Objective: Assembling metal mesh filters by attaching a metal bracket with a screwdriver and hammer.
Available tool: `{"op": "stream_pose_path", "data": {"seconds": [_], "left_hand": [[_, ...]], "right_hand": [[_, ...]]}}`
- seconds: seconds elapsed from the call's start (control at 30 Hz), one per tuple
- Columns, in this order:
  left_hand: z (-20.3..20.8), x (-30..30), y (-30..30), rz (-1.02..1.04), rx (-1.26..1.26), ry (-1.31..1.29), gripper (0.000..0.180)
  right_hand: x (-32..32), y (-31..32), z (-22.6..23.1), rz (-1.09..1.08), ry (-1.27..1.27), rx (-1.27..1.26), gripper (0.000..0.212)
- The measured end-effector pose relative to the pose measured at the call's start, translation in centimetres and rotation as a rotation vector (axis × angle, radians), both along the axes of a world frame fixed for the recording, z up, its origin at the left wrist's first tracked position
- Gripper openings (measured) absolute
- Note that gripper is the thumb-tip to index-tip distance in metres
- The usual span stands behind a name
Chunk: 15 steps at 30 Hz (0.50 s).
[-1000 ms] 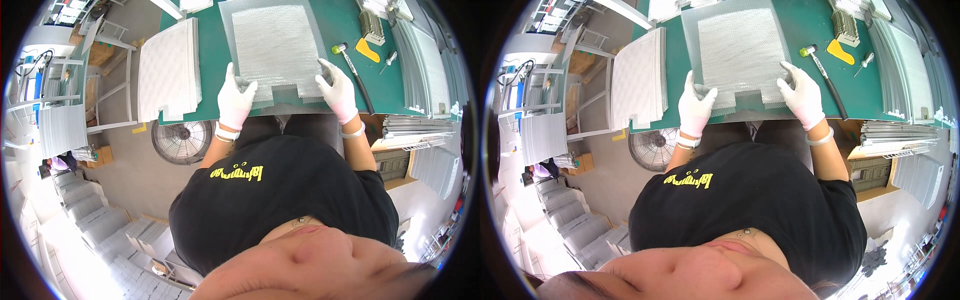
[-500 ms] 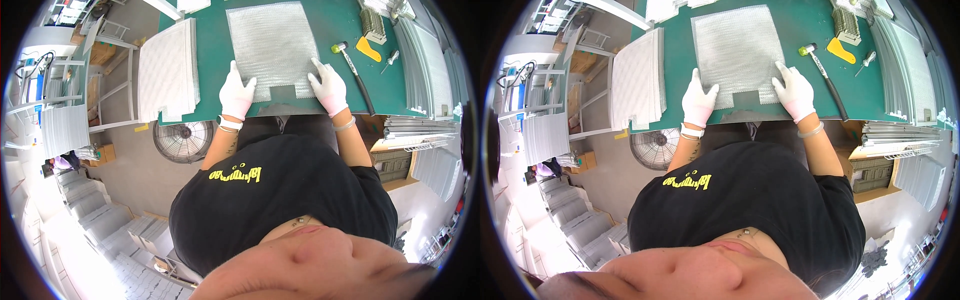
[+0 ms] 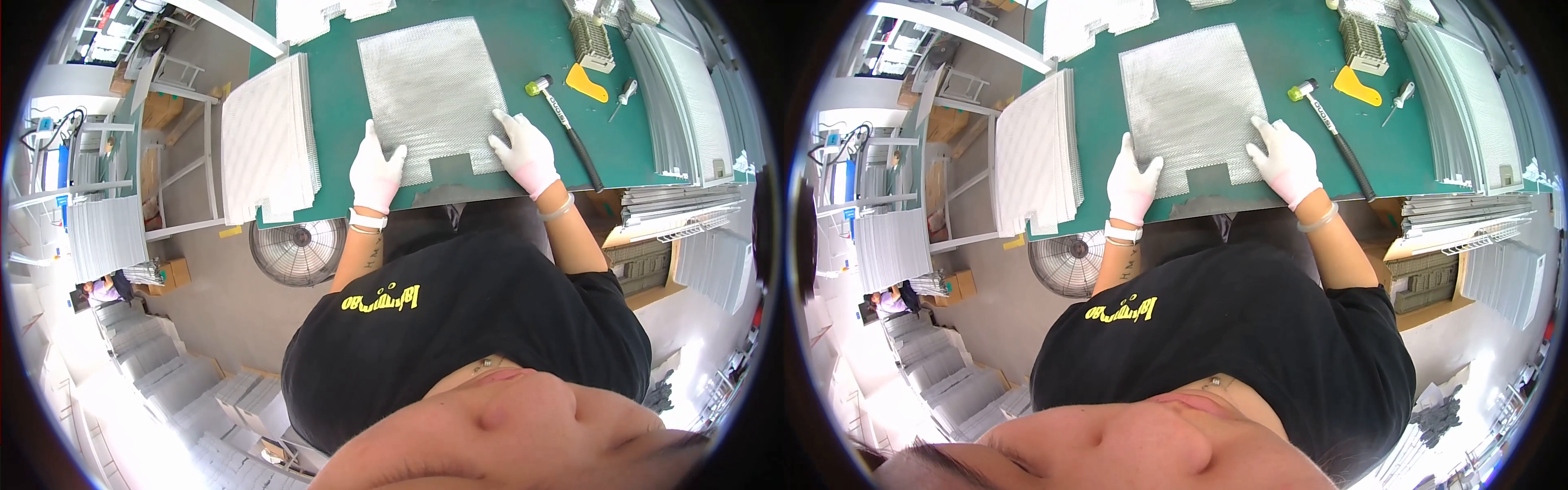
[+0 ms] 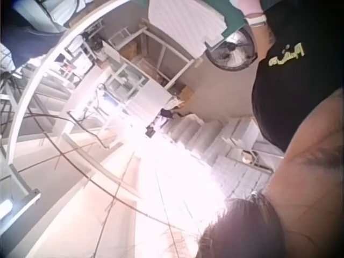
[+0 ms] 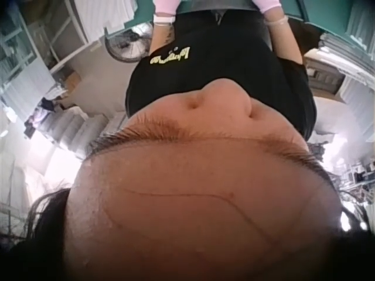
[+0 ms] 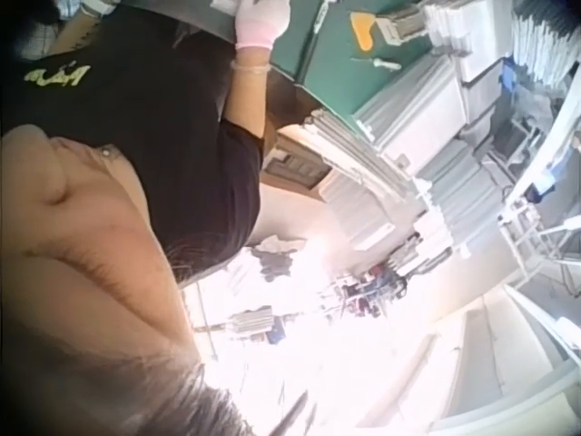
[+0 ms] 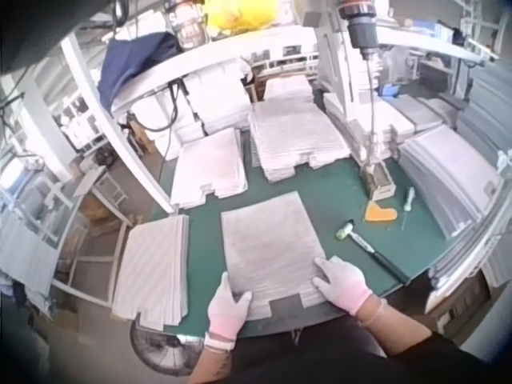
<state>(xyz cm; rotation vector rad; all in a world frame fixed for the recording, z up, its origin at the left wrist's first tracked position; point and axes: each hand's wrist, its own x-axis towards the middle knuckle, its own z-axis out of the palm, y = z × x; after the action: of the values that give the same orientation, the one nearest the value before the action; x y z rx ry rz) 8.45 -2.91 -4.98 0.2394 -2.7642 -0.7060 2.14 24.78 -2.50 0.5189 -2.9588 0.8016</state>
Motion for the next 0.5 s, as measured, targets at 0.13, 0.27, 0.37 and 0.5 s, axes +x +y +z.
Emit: {"op": "stream_pose_path", "data": {"seconds": [0.13, 0.27, 0.37, 0.5], "left_hand": [[0.1, -0.5, 0.1, -0.014, 0.007, 0.017, 0.083], [3.0, -0.9, 0.4, 0.078, -0.057, -0.159, 0.083], [1.9, -1.4, -2.2, 0.056, -0.131, -0.081, 0.075], [1.1, -3.6, -2.4, -0.406, -0.345, -0.046, 0.058]], "right_hand": [[-0.2, 0.2, 0.6, -0.003, -0.039, 0.04, 0.046], [-1.3, 0.6, 2.5, 0.042, -0.087, 0.216, 0.044], [-6.8, 3.6, 5.5, 0.095, 0.067, 0.117, 0.04], [-26.3, 14.7, 6.0, -0.317, 0.424, 0.071, 0.063]]}}
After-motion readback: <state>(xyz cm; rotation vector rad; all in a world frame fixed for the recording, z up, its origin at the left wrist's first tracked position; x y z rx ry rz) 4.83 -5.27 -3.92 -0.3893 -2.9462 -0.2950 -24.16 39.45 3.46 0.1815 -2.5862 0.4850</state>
